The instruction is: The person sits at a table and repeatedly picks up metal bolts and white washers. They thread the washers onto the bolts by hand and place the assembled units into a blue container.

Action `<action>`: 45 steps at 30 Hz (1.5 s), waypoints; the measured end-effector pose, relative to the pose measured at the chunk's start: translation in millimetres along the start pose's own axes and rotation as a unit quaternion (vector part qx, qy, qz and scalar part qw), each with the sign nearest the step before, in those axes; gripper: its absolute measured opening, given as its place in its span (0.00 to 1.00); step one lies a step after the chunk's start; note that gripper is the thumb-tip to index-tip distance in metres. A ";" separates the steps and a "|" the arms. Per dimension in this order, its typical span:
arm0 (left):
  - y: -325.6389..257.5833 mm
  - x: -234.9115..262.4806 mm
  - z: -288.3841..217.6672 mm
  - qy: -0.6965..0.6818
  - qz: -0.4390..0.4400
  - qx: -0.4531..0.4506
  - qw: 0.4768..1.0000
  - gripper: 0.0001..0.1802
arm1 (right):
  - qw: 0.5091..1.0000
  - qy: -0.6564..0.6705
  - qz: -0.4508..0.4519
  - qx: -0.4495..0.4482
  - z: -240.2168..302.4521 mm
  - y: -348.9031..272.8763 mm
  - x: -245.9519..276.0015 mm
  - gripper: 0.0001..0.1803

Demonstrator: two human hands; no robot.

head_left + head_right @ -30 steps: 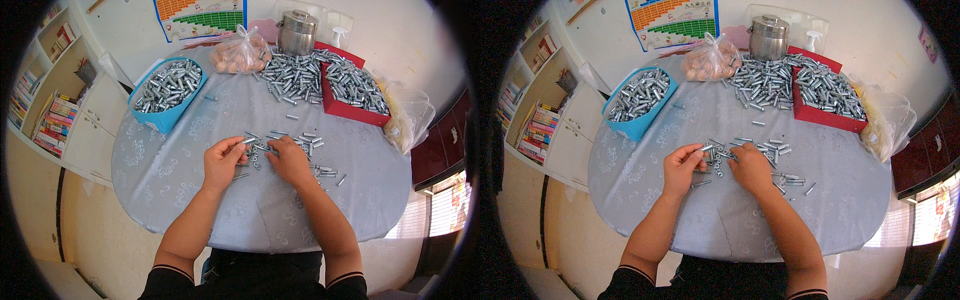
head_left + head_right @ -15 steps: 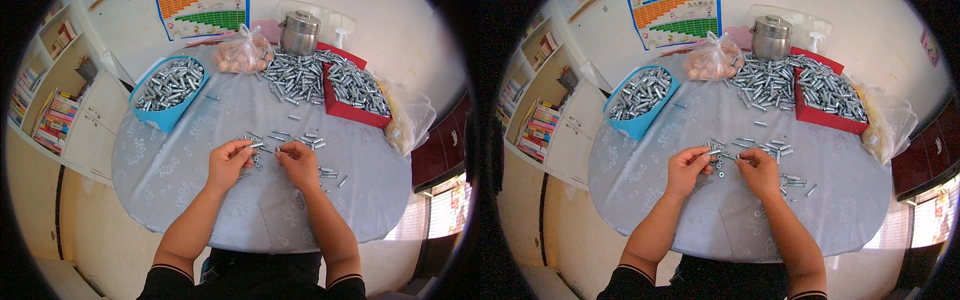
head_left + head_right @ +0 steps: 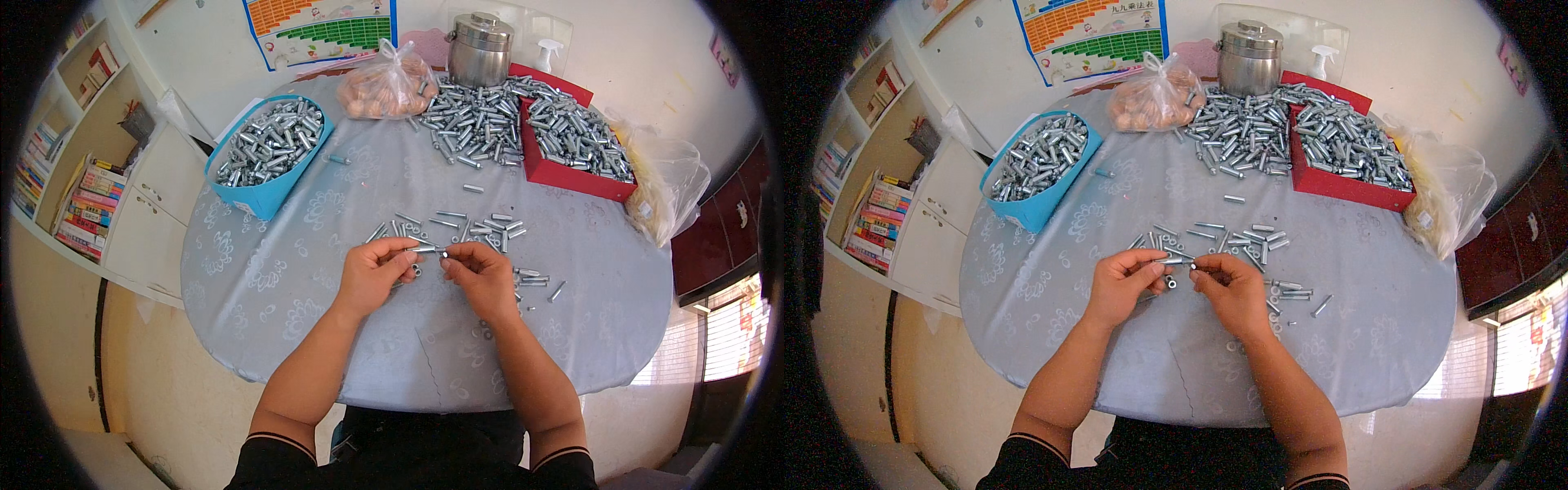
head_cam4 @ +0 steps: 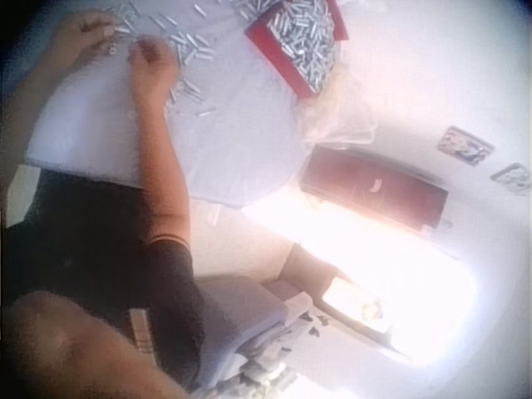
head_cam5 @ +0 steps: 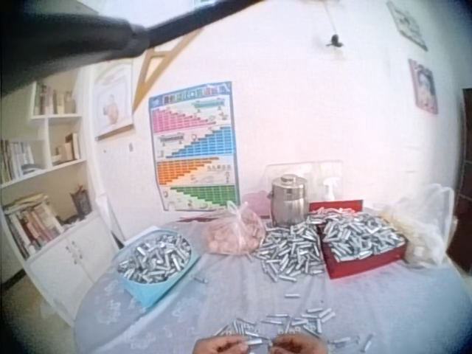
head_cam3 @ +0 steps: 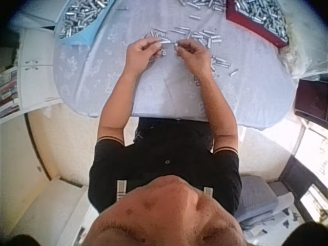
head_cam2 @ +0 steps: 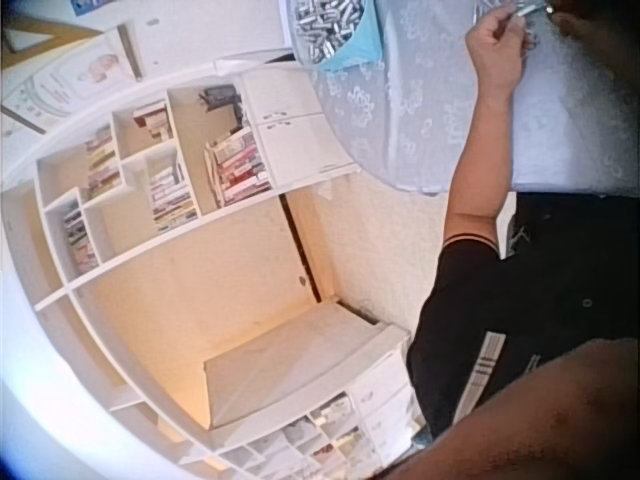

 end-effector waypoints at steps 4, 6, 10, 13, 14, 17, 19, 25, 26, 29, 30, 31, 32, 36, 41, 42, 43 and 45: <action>0.0 -1.3 -0.3 0.009 0.003 -0.009 1.000 0.12 | 0.999 0.030 0.010 0.001 -2.8 0.2 -0.6 0.09; 0.3 -0.7 -0.7 0.009 0.003 -0.009 1.000 0.12 | 1.000 0.026 0.011 -0.006 -2.1 0.5 -1.2 0.09; 0.3 0.7 -2.4 0.009 -0.003 -0.009 1.000 0.12 | 0.999 0.029 -0.013 -0.002 -0.5 0.7 -1.5 0.09; 0.3 0.6 -3.7 0.010 -0.003 -0.007 1.000 0.12 | 0.997 0.070 -0.010 0.026 -1.6 2.0 -1.6 0.09; 0.1 0.3 -3.3 0.011 0.001 -0.008 1.000 0.12 | 0.996 0.078 -0.008 0.039 -3.3 2.6 -1.8 0.09; -0.5 0.1 -2.3 0.013 0.009 -0.007 1.000 0.13 | 0.997 0.068 -0.007 0.036 1.6 0.9 -2.1 0.09; -1.1 0.6 -1.5 0.011 0.012 -0.005 1.000 0.13 | 0.998 0.058 -0.002 0.026 1.7 1.0 -2.2 0.10; -1.2 -0.1 -1.6 0.014 0.022 0.007 1.000 0.13 | 0.997 0.074 0.002 0.016 -3.1 2.1 -0.2 0.13; -1.5 -0.3 -1.7 0.015 0.024 0.008 1.000 0.13 | 0.997 0.069 0.009 0.012 -5.3 2.8 1.4 0.13; -2.6 -1.3 -3.2 0.022 0.028 0.017 0.999 0.12 | 0.998 0.057 0.017 0.000 -2.3 1.3 1.9 0.13; -2.6 -1.5 -3.5 0.024 0.030 0.020 0.999 0.12 | 0.998 0.052 0.018 -0.004 -0.8 0.8 1.9 0.13; -2.4 -1.6 -3.6 0.024 0.031 0.021 0.999 0.12 | 0.999 0.050 0.022 0.000 -1.4 1.2 2.1 0.13; -2.4 -1.6 -3.7 0.024 0.032 0.021 0.999 0.12 | 0.999 0.048 0.026 0.005 -2.7 1.7 3.0 0.12; -3.0 -0.1 0.5 0.022 0.042 0.021 0.999 0.12 | 0.999 0.033 0.037 -0.002 0.3 1.1 5.2 0.12; -4.3 -1.7 -0.9 0.012 0.058 0.027 0.998 0.12 | 0.999 0.004 0.049 0.024 3.3 0.9 10.1 0.11; -4.3 -2.4 -1.5 0.005 0.060 0.029 0.998 0.13 | 0.998 -0.006 0.047 0.036 3.0 1.1 10.6 0.11; -4.3 -2.4 -2.2 0.003 0.061 0.031 0.998 0.13 | 0.998 -0.004 0.045 0.038 2.5 1.1 10.5 0.11; -4.5 -1.6 -3.3 0.000 0.060 0.037 0.997 0.12 | 0.998 0.003 0.040 0.042 1.4 1.2 9.2 0.12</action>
Point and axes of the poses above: each hand's wrist, its own y-axis towards the middle knuckle, its own x-axis out of the back of the hand, z = x × y, the point moved 4 cm from there along y, towards the middle knuckle, and after that the axes turned 5 degrees about -x, right-handed, at the moved point
